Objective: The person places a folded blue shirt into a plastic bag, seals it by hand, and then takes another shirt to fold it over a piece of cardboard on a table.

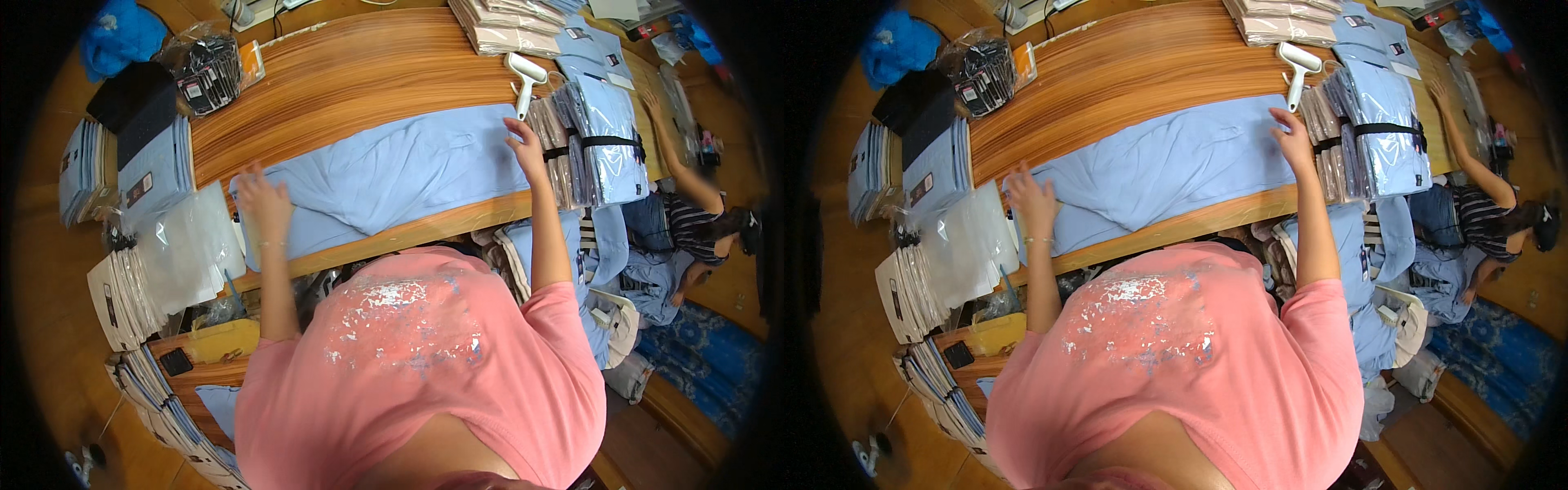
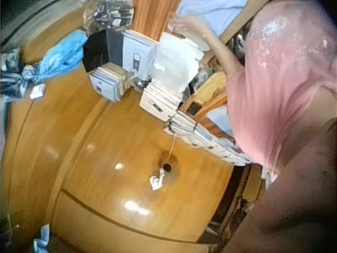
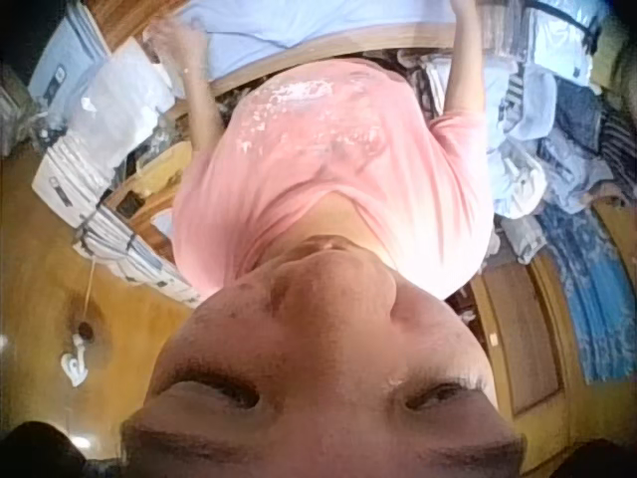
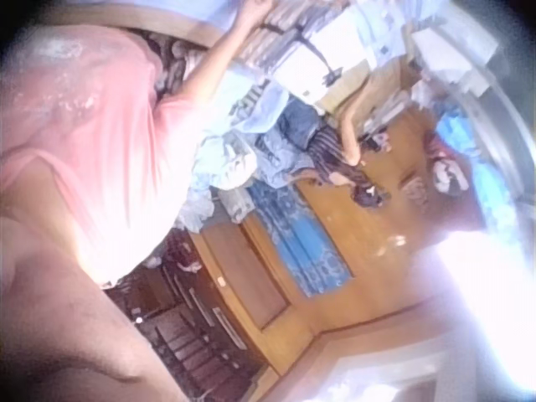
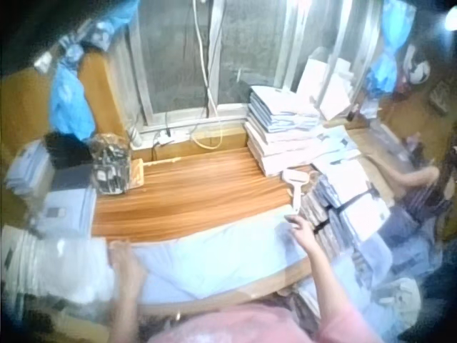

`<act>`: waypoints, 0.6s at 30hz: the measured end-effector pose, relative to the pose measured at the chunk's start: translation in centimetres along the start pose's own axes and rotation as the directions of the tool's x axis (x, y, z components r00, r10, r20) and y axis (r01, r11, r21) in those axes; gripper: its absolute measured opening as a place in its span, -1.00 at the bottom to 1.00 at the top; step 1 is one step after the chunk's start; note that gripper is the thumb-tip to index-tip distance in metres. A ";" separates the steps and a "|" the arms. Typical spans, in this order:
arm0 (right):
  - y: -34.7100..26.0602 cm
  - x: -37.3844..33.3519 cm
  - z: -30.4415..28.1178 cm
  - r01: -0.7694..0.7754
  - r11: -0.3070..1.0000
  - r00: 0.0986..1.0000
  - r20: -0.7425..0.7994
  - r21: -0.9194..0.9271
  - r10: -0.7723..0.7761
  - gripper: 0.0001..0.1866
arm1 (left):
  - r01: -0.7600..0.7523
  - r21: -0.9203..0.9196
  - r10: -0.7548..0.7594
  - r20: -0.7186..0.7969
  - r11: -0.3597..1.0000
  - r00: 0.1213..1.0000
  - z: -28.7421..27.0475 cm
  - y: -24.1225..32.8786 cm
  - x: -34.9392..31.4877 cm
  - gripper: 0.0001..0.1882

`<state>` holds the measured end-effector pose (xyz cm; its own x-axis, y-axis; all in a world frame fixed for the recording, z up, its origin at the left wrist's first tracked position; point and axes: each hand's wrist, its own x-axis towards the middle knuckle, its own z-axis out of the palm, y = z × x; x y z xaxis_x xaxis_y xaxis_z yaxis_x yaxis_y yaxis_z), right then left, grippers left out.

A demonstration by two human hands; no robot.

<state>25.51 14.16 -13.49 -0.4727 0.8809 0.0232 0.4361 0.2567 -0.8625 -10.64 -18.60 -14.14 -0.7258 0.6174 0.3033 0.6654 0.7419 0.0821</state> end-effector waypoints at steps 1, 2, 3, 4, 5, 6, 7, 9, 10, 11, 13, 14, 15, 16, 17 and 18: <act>1.3 -0.1 -1.1 -0.020 0.974 0.997 -0.078 -0.227 0.002 -0.56 | -0.118 -0.266 0.118 -0.018 0.957 0.993 -0.3 2.5 -0.1 -0.44; 2.8 -0.4 -2.1 -0.060 0.896 0.988 -0.153 -0.440 -0.008 -0.54 | -0.226 -0.508 0.227 -0.061 0.831 0.972 -1.3 6.3 -0.1 -0.46; 3.8 -0.7 -2.7 -0.110 0.774 0.976 -0.214 -0.624 -0.035 -0.51 | -0.345 -0.529 0.387 -0.033 0.776 0.922 -2.0 9.9 -0.5 -0.47; 3.9 -1.0 -2.3 -0.167 0.730 0.976 -0.217 -0.663 0.026 -0.41 | -0.317 -0.771 0.494 -0.003 0.553 0.869 -2.1 13.2 -1.4 -0.47; 3.4 -0.7 -1.8 -0.200 0.728 0.979 -0.171 -0.656 0.115 -0.39 | -0.378 -0.784 0.575 -0.033 0.492 0.818 -1.5 16.5 -2.6 -0.44; 3.0 -0.4 -1.5 -0.240 0.717 0.970 -0.130 -0.654 0.206 -0.36 | -0.440 -0.724 0.623 -0.019 0.531 0.782 -1.4 20.2 -3.8 -0.43; 2.9 -0.1 -1.7 -0.283 0.700 0.950 -0.091 -0.655 0.299 -0.33 | -0.501 -0.661 0.669 0.003 0.559 0.743 -1.1 22.6 -4.7 -0.41; 4.6 0.3 -2.3 -0.239 0.850 0.961 0.009 -0.470 0.275 -0.38 | -0.571 -0.583 0.722 0.039 0.578 0.691 1.7 24.0 -6.1 -0.37; 4.4 0.7 -2.5 -0.265 0.862 0.931 0.117 -0.433 0.345 -0.40 | -0.601 -0.540 0.740 0.063 0.590 0.669 3.2 24.4 -6.8 -0.35; 4.6 1.2 -2.9 -0.304 0.866 0.887 0.215 -0.396 0.410 -0.42 | -0.581 -0.555 0.724 0.057 0.596 0.688 3.1 25.0 -6.6 -0.34; 5.2 0.8 -3.7 -0.187 0.966 0.936 0.265 -0.178 0.230 -0.48 | -0.532 -0.584 0.684 0.056 0.613 0.728 1.4 25.2 -6.2 -0.32; 5.2 0.8 -3.6 -0.073 0.990 0.953 0.284 -0.122 0.105 -0.47 | -0.313 -0.804 0.623 0.089 0.505 0.777 0.9 25.5 -5.8 -0.31; 4.0 0.3 -3.1 0.038 0.998 0.953 0.302 -0.057 -0.019 -0.45 | -0.063 -0.938 0.565 0.151 0.341 0.811 0.5 25.5 -5.5 -0.30; 2.8 -0.1 -2.5 0.110 0.991 0.899 0.433 -0.075 -0.067 -0.47 | 0.186 -0.974 0.516 0.227 0.131 0.826 0.5 25.5 -5.2 -0.29; -2.1 -0.8 -1.8 0.188 0.979 0.817 0.565 -0.075 -0.113 -0.48 | 0.493 -0.869 0.479 0.417 -0.040 0.773 0.9 24.9 -5.0 -0.30; -5.7 -1.3 -1.6 0.266 0.961 0.722 0.676 -0.070 -0.150 -0.49 | 0.723 -0.653 0.483 0.570 -0.225 0.665 1.3 24.6 -4.3 -0.32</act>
<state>24.86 12.15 -7.78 -0.9241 0.3287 -0.1950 0.3473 0.5093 -0.7874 8.63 -2.69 -14.72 -0.2604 0.9178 -0.2999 -0.5609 0.1090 0.8207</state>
